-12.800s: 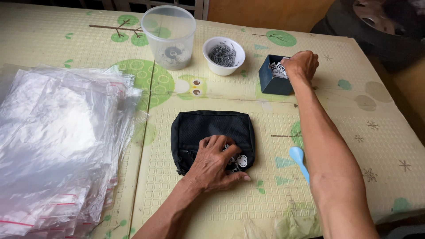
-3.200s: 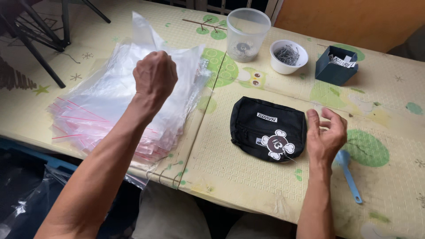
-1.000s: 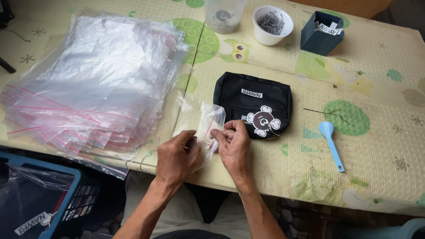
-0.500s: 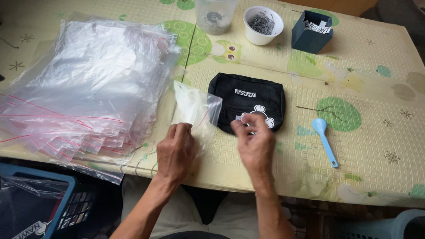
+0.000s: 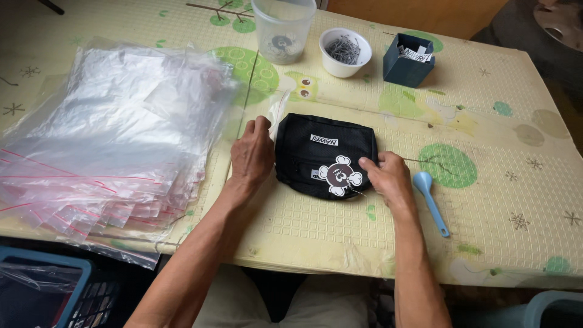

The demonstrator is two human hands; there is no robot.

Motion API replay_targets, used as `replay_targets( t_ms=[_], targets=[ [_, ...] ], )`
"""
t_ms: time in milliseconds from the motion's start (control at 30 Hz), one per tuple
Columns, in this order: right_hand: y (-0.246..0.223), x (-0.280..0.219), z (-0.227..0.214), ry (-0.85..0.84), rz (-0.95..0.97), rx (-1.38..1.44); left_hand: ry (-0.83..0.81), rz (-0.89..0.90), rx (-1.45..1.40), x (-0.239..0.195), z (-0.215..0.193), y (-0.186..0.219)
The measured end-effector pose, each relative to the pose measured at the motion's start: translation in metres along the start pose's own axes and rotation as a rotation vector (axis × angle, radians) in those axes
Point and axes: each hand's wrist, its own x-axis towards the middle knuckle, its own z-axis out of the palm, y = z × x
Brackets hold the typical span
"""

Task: The person cleans a black bag with a blue brush, then attaches a chain and a bear-shaped charm to the zipper. They also place a sticker on the bag and put it into a plastic bag.

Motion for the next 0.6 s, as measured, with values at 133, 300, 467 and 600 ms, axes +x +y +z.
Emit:
replay_targets(
  t_ms=[133,300,467,600],
  targets=[
    [0.02,-0.008,-0.012,0.002,-0.04,0.17,-0.061,-0.051,-0.035,0.0,-0.005,0.004],
    [0.019,-0.037,-0.031,0.026,-0.023,0.513,-0.143,0.07,-0.028,0.004,-0.02,0.017],
    [0.068,-0.008,-0.03,-0.002,0.03,0.655,-0.284,0.08,-0.069,0.01,-0.015,0.025],
    [0.067,-0.012,-0.034,-0.04,0.053,0.72,-0.343,0.067,-0.058,0.014,0.002,0.021]
  ],
)
